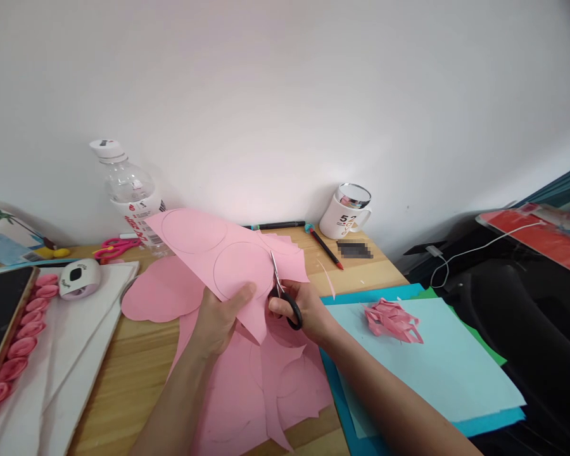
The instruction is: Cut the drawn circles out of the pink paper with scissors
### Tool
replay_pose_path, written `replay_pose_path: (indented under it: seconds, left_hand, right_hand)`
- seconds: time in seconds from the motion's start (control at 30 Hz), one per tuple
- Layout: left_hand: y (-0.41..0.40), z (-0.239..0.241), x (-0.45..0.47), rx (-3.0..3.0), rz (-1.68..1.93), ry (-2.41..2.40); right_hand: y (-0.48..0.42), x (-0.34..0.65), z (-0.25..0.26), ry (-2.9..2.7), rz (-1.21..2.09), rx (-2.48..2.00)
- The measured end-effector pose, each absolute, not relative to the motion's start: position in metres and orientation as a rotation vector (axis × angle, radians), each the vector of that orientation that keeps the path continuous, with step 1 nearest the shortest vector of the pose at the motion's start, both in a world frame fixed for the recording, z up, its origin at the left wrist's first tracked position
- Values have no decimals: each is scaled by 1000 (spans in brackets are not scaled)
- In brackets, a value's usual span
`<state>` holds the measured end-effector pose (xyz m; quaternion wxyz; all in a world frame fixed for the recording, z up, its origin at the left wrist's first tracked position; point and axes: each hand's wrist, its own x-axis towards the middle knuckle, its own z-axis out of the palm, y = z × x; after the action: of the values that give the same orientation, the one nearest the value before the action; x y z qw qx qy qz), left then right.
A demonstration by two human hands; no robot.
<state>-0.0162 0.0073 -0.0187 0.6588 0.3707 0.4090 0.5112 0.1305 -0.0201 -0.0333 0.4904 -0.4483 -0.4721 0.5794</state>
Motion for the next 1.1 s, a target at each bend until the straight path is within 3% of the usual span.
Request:
replay_pose_path:
  seconds: [1.1]
  left_hand:
    - [10,-13,-26,736,1089,785]
  right_hand:
    - [-21,132,-30,-1186,1380,-1226]
